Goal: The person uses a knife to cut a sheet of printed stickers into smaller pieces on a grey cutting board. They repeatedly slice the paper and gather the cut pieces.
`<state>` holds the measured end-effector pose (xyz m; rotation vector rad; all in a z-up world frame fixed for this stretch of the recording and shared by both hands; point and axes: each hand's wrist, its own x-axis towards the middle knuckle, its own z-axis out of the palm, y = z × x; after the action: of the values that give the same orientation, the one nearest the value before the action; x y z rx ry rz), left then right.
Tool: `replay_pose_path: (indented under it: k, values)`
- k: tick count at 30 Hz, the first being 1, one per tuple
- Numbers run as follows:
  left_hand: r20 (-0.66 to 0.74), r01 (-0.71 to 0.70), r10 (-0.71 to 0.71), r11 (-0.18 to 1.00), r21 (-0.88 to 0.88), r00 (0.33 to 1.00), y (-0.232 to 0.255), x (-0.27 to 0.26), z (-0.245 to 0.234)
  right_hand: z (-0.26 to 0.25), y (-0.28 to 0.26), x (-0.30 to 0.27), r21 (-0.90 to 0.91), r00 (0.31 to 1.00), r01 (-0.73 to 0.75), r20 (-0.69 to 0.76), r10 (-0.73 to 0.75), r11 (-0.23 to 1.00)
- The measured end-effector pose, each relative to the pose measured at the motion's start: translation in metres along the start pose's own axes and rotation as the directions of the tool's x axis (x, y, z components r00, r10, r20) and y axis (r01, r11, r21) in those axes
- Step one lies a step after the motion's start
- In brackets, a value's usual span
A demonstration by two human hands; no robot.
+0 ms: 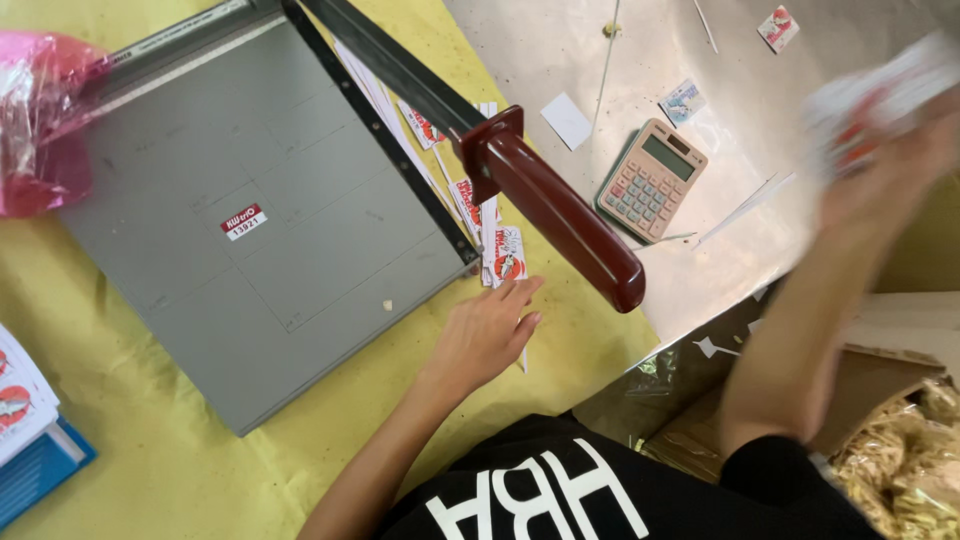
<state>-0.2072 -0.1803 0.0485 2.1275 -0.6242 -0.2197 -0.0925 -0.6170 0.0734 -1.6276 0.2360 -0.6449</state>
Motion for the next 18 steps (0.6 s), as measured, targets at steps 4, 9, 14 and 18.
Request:
replay_pose_path:
  k: [4,9,14,18]
  values:
    - [0.013,-0.026,0.026,0.999,0.023,1.0,0.003,-0.012,-0.003,-0.04,-0.024,0.0,-0.056,0.996,0.082,-0.021,-0.084,0.995]
    - [-0.033,-0.011,0.012,0.999,0.036,0.999,0.008,-0.027,0.002,-0.05,-0.019,-0.074,-0.103,0.997,0.008,0.08,0.001,0.995]
    - [-0.113,0.051,-0.042,0.996,0.074,0.993,0.007,-0.033,0.003,-0.014,-0.015,0.007,-0.065,0.997,0.064,0.05,-0.06,0.996]
    - [-0.136,-0.031,0.079,0.945,0.324,0.987,-0.003,-0.033,0.003,0.011,-0.032,0.085,-0.059,0.988,0.156,0.022,-0.155,0.986]
